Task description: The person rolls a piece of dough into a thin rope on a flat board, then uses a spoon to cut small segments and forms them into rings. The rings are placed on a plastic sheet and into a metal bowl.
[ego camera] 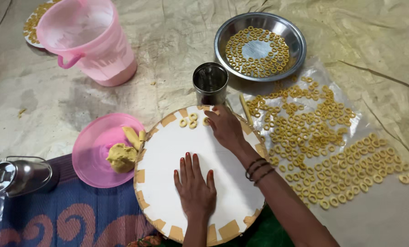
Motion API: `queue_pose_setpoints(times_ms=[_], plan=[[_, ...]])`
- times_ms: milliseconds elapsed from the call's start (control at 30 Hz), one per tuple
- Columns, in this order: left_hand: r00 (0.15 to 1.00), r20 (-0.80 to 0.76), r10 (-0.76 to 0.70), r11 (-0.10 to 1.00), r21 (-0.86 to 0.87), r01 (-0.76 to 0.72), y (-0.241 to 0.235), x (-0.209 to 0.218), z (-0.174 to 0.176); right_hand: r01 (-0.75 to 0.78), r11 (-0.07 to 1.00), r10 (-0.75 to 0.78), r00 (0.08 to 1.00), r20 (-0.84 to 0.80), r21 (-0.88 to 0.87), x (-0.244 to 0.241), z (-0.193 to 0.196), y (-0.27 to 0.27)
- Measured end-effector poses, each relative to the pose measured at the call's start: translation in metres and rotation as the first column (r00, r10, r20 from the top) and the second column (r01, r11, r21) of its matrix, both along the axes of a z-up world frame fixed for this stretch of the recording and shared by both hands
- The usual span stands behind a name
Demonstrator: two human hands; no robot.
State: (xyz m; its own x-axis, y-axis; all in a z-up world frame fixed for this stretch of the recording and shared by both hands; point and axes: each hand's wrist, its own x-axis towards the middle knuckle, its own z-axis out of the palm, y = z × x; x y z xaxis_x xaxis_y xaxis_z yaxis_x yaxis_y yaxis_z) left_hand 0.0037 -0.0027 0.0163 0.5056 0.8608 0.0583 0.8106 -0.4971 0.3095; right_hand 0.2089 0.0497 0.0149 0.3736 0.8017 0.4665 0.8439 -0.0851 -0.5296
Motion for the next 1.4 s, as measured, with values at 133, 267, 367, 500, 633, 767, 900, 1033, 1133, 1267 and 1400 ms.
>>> queue_pose_setpoints(times_ms=[133, 267, 367, 500, 633, 767, 900, 1033, 1133, 1267, 1400], plan=[[1.000, -0.001, 0.001, 1.000, 0.026, -0.001, -0.001, 0.002, 0.001, -0.015, 0.997, 0.019, 0.998, 0.053, -0.072, -0.001, 0.001, 0.006], [1.000, -0.016, 0.014, 1.000, -0.011, -0.014, -0.001, 0.001, -0.001, -0.003, 0.999, -0.003, 0.992, -0.123, -0.054, 0.002, -0.006, -0.002], [1.000, -0.022, 0.002, 0.999, 0.034, -0.001, -0.001, 0.000, -0.004, 0.019, 1.000, -0.027, 0.925, -0.380, -0.025, 0.016, -0.017, -0.026], [1.000, -0.014, -0.008, 0.996, 0.087, 0.010, 0.003, 0.001, -0.007, 0.159, 0.985, -0.079, 0.748, -0.659, 0.062, 0.055, -0.035, -0.096], [0.999, 0.053, -0.009, 0.992, 0.125, 0.003, 0.002, -0.005, -0.018, 0.404, 0.915, -0.305, 0.690, -0.656, -0.001, 0.108, -0.061, -0.220], [0.992, 0.117, -0.037, 0.990, 0.138, 0.020, 0.004, -0.005, -0.027, 0.714, 0.670, -0.654, 0.437, -0.617, -0.205, 0.135, -0.086, -0.348], [0.996, 0.080, -0.048, 0.992, 0.118, 0.038, 0.012, -0.006, -0.029, 0.870, 0.385, -0.823, 0.172, -0.541, -0.309, 0.158, -0.124, -0.431], [0.998, 0.067, -0.023, 0.992, 0.125, 0.015, 0.012, -0.007, -0.036, 0.931, 0.229, -0.893, 0.085, -0.441, -0.284, 0.189, -0.164, -0.469], [0.996, 0.091, 0.004, 0.990, 0.139, -0.016, 0.010, -0.008, -0.043, 0.947, 0.217, -0.898, 0.098, -0.429, -0.238, 0.208, -0.178, -0.473], [0.999, 0.036, 0.008, 0.990, 0.139, -0.012, 0.018, -0.009, -0.049, 0.961, 0.193, -0.906, 0.096, -0.412, -0.200, 0.224, -0.181, -0.465], [0.999, 0.035, -0.006, 0.988, 0.152, 0.000, 0.020, -0.011, -0.052, 0.971, 0.173, -0.912, 0.094, -0.400, -0.166, 0.231, -0.183, -0.464]])
